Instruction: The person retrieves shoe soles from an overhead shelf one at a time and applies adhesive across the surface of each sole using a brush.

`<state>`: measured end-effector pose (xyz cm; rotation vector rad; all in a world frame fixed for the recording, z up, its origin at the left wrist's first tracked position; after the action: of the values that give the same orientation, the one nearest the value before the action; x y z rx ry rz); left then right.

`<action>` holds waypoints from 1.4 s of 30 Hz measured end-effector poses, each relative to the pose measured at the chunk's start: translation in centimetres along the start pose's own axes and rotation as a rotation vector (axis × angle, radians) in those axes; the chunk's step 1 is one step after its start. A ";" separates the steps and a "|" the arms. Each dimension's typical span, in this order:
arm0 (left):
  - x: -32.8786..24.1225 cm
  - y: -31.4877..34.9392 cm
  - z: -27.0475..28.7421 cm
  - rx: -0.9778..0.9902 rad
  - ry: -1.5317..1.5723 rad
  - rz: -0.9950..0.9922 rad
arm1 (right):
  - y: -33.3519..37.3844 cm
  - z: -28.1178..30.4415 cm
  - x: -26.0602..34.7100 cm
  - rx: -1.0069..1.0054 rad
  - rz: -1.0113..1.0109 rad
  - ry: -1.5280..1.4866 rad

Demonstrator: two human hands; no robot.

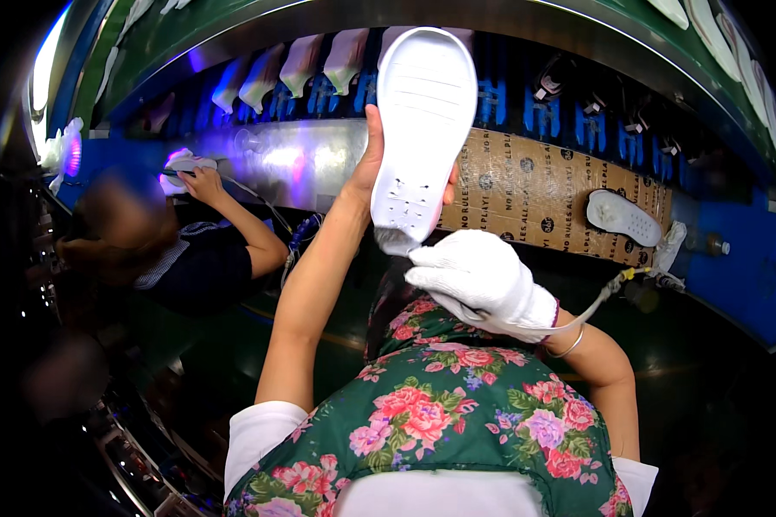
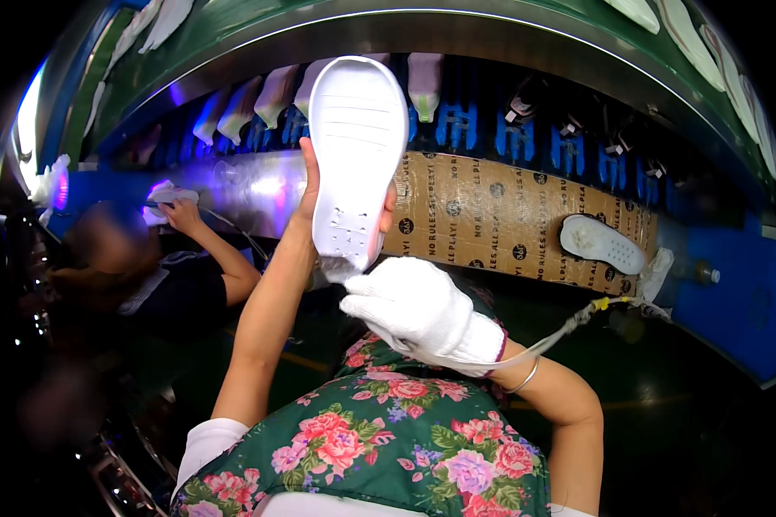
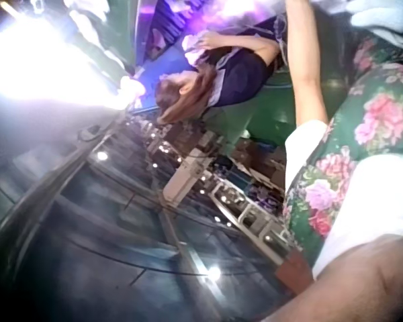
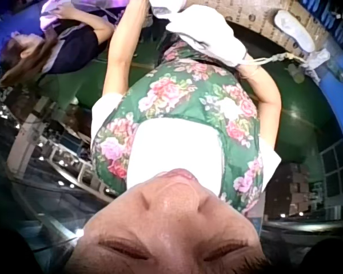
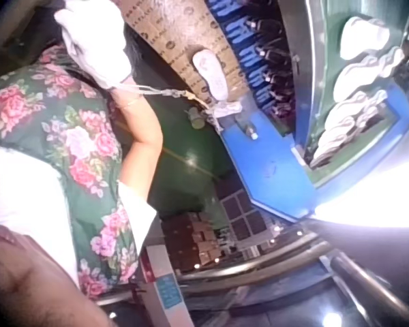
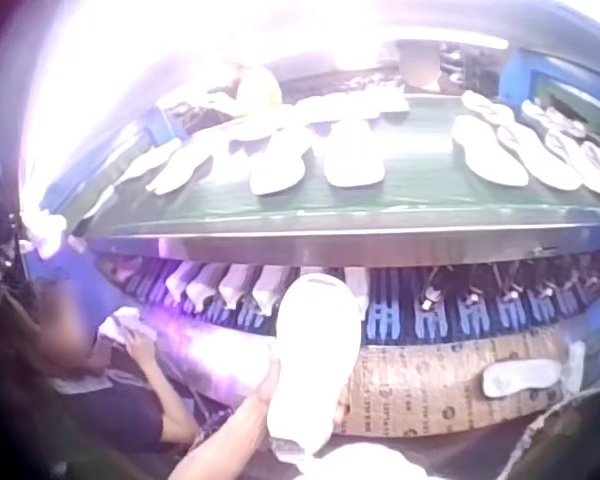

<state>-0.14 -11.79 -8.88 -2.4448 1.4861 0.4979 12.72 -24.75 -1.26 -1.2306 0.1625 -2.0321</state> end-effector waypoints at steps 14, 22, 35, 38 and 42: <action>-0.8 -1.8 -1.5 -0.133 -0.857 0.736 | -0.8 0.7 0.2 0.088 -0.047 -0.298; -1.1 -3.1 -2.6 0.014 -1.140 0.941 | -0.5 0.4 -0.9 0.024 -0.080 -0.191; -2.3 -4.0 -2.5 -0.078 -1.366 1.162 | -0.6 2.2 -1.2 0.060 -0.124 -0.054; -2.4 -3.7 -2.2 -0.115 -1.307 1.052 | -0.8 2.8 -0.9 -0.012 -0.256 -0.266; -2.6 -3.0 -3.0 -0.239 -1.033 0.926 | 1.4 2.9 -4.5 -0.236 -0.818 -0.576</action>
<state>1.93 -9.39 -4.98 -1.0041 1.9016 1.8018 16.97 -22.10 -3.58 -2.2424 -0.4640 -2.2197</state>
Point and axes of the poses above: each hand's wrist, its own y-axis away from the middle knuckle, its own z-axis out of the back of the hand, x = y × z, the point moved 3 cm from there along -y, towards the middle knuckle, and after that the axes turned 11 degrees about x, right-handed, at the moved point
